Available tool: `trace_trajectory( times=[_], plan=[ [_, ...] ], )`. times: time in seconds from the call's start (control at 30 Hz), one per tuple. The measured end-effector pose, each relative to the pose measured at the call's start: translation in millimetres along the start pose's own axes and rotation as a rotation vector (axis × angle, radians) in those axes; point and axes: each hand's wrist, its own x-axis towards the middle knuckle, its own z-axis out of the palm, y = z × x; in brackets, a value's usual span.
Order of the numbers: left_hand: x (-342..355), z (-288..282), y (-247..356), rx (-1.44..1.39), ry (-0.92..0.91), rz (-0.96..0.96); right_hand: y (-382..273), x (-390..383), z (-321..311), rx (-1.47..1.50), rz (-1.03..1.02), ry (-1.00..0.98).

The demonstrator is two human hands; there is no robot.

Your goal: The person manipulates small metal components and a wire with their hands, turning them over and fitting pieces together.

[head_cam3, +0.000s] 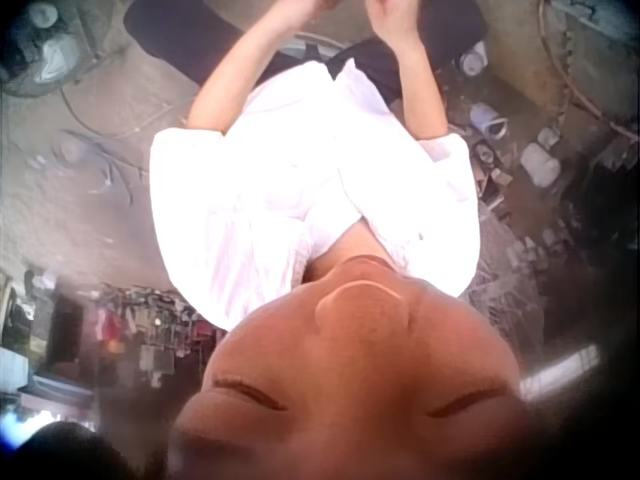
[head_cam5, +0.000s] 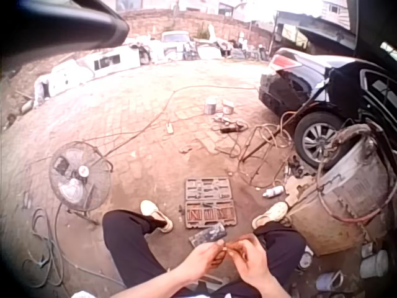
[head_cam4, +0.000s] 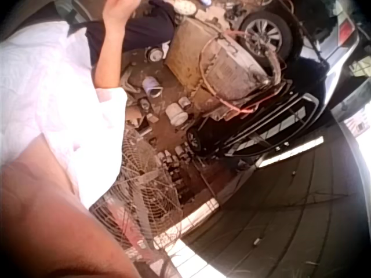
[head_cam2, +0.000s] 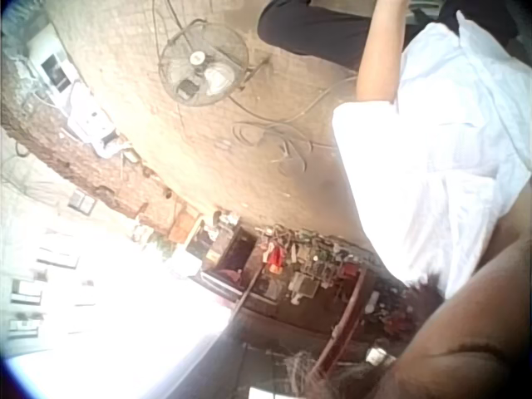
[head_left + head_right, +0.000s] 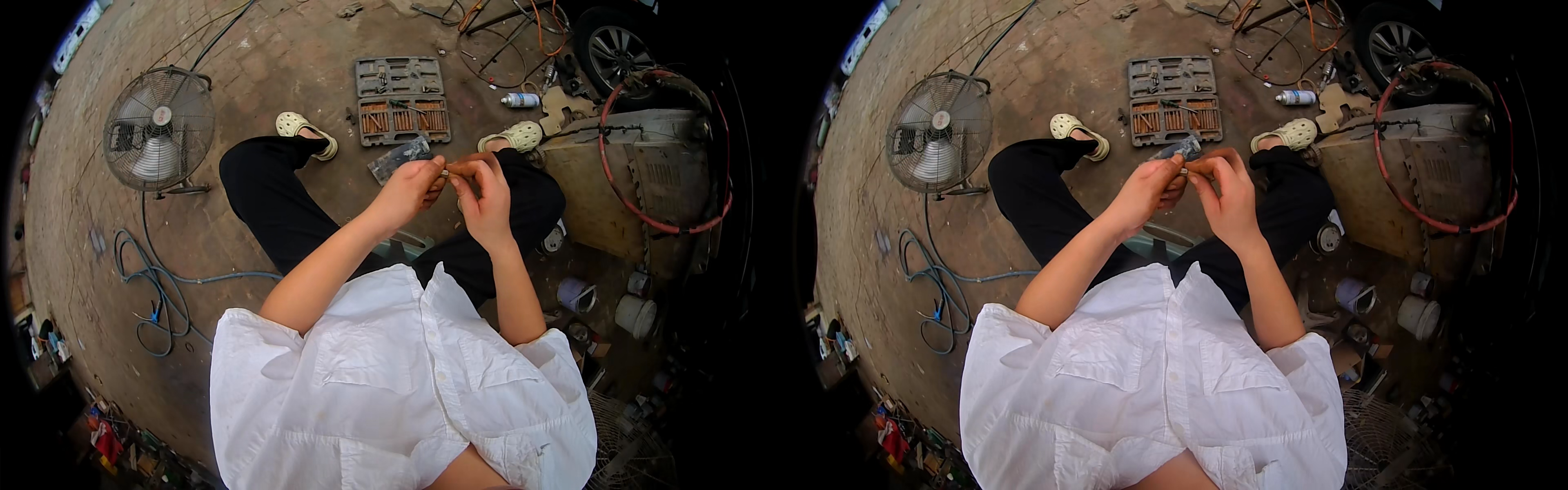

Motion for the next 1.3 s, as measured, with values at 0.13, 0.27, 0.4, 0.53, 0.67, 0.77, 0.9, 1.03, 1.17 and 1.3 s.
trace_trajectory(
  times=[0.13,0.27,0.4,0.53,0.67,0.77,0.9,1.03,1.17,1.3],
  plan=[
    [5.4,-2.7,-8.1,0.339,0.048,0.215,-1.3,2.6,0.9,-0.016,0.011,0.029],
    [0.2,-4.5,2.7,0.214,-0.074,0.121,4.5,1.7,1.5,0.098,0.037,0.075],
    [-0.6,-6.5,3.9,0.023,-0.161,0.066,4.8,8.4,-4.1,-0.275,-0.285,0.003],
    [-2.1,-0.9,5.1,0.036,-0.134,0.02,5.5,9.3,-3.5,-0.361,-0.39,-0.007],
    [-0.9,-2.6,0.9,0.25,-0.093,0.021,7.5,10.7,-1.6,-0.32,-0.427,-0.023],
    [-0.9,3.6,0.1,0.847,0.123,0.368,6.6,4.7,7.5,-0.02,-0.092,-0.038],
    [12.6,-10.6,-5.4,1.242,0.23,0.754,7.9,-1.2,21.7,0.91,0.774,-0.07],
    [25.6,-20.5,-13.2,0.933,0.135,0.564,23.6,-3.8,23.0,1.017,0.785,-0.108],
    [24.6,-11.3,-1.2,0.228,0.005,-0.075,24.4,2.8,16.9,-0.265,-0.113,-0.011],
    [25.9,-10.1,-2.5,0.254,0.02,-0.203,26.6,7.5,7.5,-0.288,-0.202,-0.057]
  ],
)
